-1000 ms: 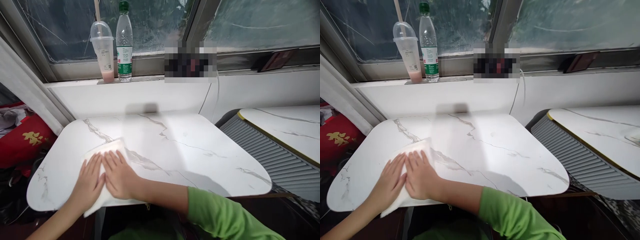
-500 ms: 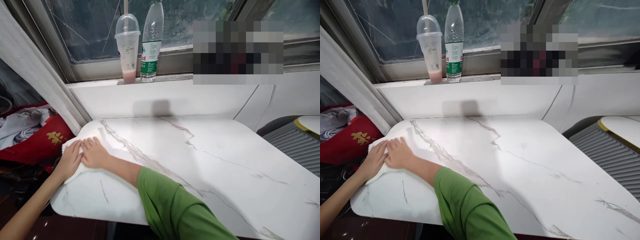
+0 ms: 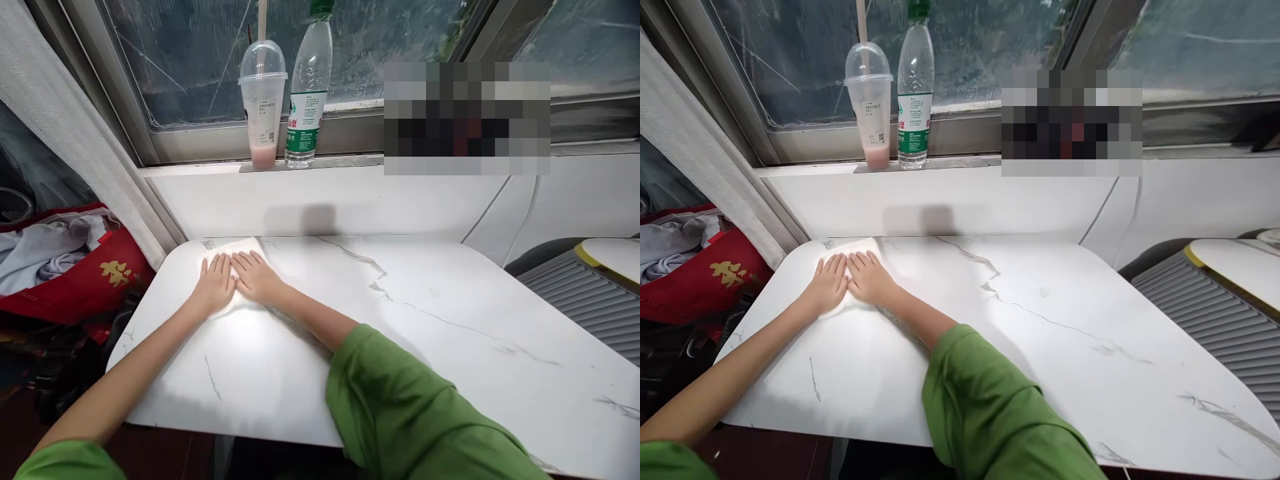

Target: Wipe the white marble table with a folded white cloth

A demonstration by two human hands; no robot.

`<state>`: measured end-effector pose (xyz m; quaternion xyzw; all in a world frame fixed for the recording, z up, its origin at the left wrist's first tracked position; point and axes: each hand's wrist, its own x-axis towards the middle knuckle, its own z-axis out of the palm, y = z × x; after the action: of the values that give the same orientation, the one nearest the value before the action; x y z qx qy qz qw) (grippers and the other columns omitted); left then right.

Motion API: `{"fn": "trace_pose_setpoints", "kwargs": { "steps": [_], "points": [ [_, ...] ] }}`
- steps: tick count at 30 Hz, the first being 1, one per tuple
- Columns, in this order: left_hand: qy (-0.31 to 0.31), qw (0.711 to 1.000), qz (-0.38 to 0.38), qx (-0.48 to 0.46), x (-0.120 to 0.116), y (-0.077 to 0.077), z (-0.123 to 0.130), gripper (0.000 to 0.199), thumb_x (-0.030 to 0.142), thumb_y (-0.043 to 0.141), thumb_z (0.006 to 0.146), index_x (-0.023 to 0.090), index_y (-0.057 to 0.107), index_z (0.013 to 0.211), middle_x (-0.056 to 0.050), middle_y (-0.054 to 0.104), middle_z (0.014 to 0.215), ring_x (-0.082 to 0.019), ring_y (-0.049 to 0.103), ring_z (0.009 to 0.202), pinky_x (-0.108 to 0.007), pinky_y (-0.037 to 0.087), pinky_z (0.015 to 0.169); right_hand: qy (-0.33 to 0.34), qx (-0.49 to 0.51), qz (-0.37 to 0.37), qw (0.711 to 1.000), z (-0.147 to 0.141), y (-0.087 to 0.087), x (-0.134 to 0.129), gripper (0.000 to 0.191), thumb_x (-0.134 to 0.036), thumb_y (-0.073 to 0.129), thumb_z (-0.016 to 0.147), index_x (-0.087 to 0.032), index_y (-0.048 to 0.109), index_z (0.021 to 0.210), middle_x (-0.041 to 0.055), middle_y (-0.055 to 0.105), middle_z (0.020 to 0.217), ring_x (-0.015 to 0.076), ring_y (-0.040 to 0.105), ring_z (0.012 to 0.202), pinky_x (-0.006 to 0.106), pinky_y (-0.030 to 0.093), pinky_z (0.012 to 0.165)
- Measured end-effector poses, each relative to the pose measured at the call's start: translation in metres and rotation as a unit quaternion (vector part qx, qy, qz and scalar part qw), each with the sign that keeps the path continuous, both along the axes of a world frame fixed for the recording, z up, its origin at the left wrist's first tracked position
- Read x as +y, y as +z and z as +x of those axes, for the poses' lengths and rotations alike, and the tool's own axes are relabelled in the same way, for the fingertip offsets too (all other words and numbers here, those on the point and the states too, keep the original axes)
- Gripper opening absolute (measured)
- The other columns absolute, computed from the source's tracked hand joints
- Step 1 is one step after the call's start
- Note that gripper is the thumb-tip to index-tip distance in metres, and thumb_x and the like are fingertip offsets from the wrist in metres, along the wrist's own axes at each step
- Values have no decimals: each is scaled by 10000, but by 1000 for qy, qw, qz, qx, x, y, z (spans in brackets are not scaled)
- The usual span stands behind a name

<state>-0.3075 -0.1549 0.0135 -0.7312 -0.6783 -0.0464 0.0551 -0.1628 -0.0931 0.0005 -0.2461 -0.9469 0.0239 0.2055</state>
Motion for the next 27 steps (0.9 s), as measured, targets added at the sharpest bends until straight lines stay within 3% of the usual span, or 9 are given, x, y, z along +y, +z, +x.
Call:
{"fn": "trace_pose_setpoints", "kwargs": {
  "steps": [4,8,11,13,16,20,23,25,27],
  "points": [
    [-54,996,67,1,-71,-12,41,546,236,261,924,-61,323,1378,-261,358,1447,-339,275,1387,-524,223,1130,41,-2,-1,999,52,3,-63,548,-276,340,921,-6,396,1395,191,405,1445,298,328,1355,514,206,1144],
    [-120,987,107,-13,-138,-14,84,590,238,320,926,-12,206,1448,-238,304,1485,-323,241,1404,-504,289,1114,65,-8,-10,998,105,10,-129,583,-281,368,903,15,369,1406,211,366,1463,317,257,1389,536,193,1148],
    [-153,983,99,-18,-162,-11,102,642,239,365,917,13,143,1476,-223,257,1510,-316,207,1416,-489,304,1110,56,-7,-15,998,128,12,-157,589,-257,383,893,9,351,1418,204,348,1475,314,221,1405,527,198,1151],
    [-157,983,91,-18,-161,-11,106,630,242,363,921,12,160,1472,-220,267,1507,-309,215,1415,-483,303,1113,49,-9,-22,999,132,11,-158,593,-251,384,886,2,351,1421,194,349,1478,309,217,1407,522,190,1154],
    [-151,985,81,-24,-130,-15,100,575,256,328,935,-19,250,1434,-231,321,1479,-312,263,1397,-488,287,1122,32,-11,-52,998,125,5,-129,593,-272,384,874,-7,381,1405,182,373,1469,296,265,1390,513,186,1154],
    [-152,986,60,-35,-43,-15,82,542,257,298,922,-57,366,1358,-252,394,1424,-330,341,1353,-493,260,1131,-48,-5,-103,994,103,-1,-54,579,-295,393,856,-65,419,1387,151,435,1435,259,365,1332,469,212,1142],
    [-178,983,32,-37,29,-6,73,521,263,318,909,-20,402,1339,-230,428,1406,-301,367,1338,-461,258,1135,-122,-3,-91,988,87,1,1,549,-278,360,875,-62,426,1375,151,442,1428,255,364,1324,440,195,1136],
    [-176,983,24,-37,64,0,73,509,239,322,897,-9,407,1334,-215,429,1410,-285,372,1334,-447,246,1139,-156,-9,-79,984,82,3,27,528,-247,336,882,-62,428,1368,145,444,1428,241,363,1321,419,197,1129],
    [-161,986,24,-38,82,2,76,503,209,306,893,-8,404,1337,-206,420,1419,-271,366,1338,-437,229,1146,-176,-15,-74,982,80,5,40,520,-215,314,883,-62,426,1368,136,439,1434,229,360,1323,407,197,1126]
  ]
}}
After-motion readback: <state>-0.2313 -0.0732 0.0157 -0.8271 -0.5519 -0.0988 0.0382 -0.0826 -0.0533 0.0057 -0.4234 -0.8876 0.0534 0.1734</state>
